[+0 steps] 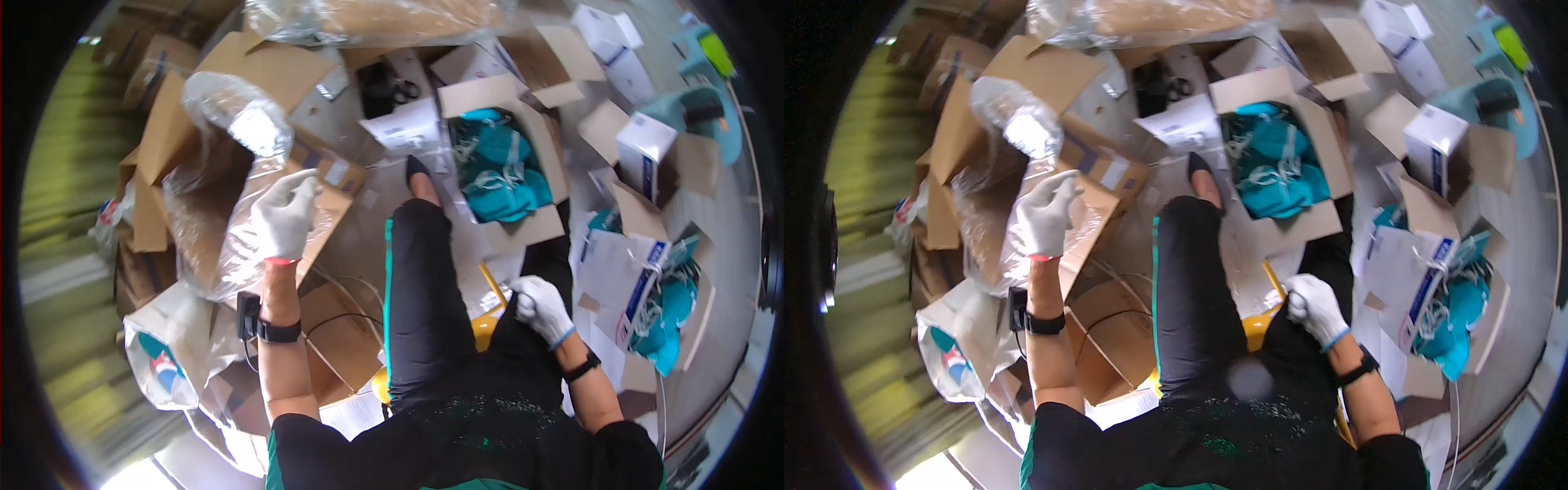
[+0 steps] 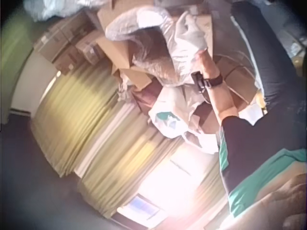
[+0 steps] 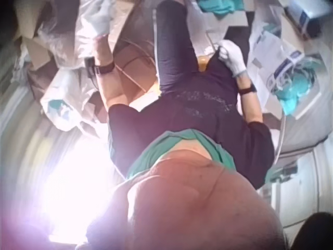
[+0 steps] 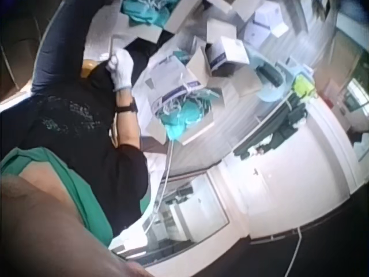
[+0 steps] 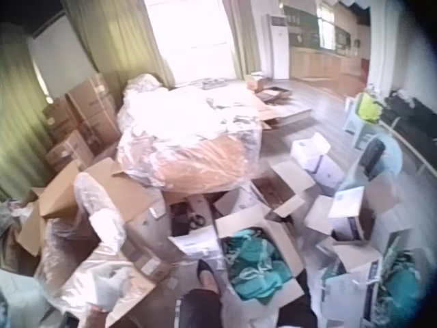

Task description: The person is inspecting and sorting blue disposable surgical masks from boxes and bags while wearing gloves.

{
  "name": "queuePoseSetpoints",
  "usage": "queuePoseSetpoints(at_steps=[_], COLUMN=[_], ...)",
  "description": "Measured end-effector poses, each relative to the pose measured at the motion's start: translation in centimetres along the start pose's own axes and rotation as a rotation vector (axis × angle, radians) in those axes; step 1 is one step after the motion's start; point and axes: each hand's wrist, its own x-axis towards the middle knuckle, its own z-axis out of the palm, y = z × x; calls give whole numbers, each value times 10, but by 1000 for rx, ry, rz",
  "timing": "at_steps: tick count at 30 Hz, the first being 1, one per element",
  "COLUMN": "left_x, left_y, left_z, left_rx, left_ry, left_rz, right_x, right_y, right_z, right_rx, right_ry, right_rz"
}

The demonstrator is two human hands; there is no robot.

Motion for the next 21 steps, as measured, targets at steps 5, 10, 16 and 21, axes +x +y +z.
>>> queuePoseSetpoints(at_steps=[5, 10, 16, 21], left_x=[22, 42, 106, 191], left_y=[-6, -46, -90, -101], left_z=[110, 168, 183, 199], left_rx=[-215, -190, 184, 528], left_ry=[-325, -362, -141, 121], left_rz=[-185, -209, -121, -187], right_x=[38, 92, 183, 222], right_y=[-26, -107, -162, -168], right_z=[16, 26, 72, 62], right_rx=[-908, -1014, -1687, -1868], right_ry=[205, 512, 651, 532], right_rz=[-893, -1054, -1169, -940])
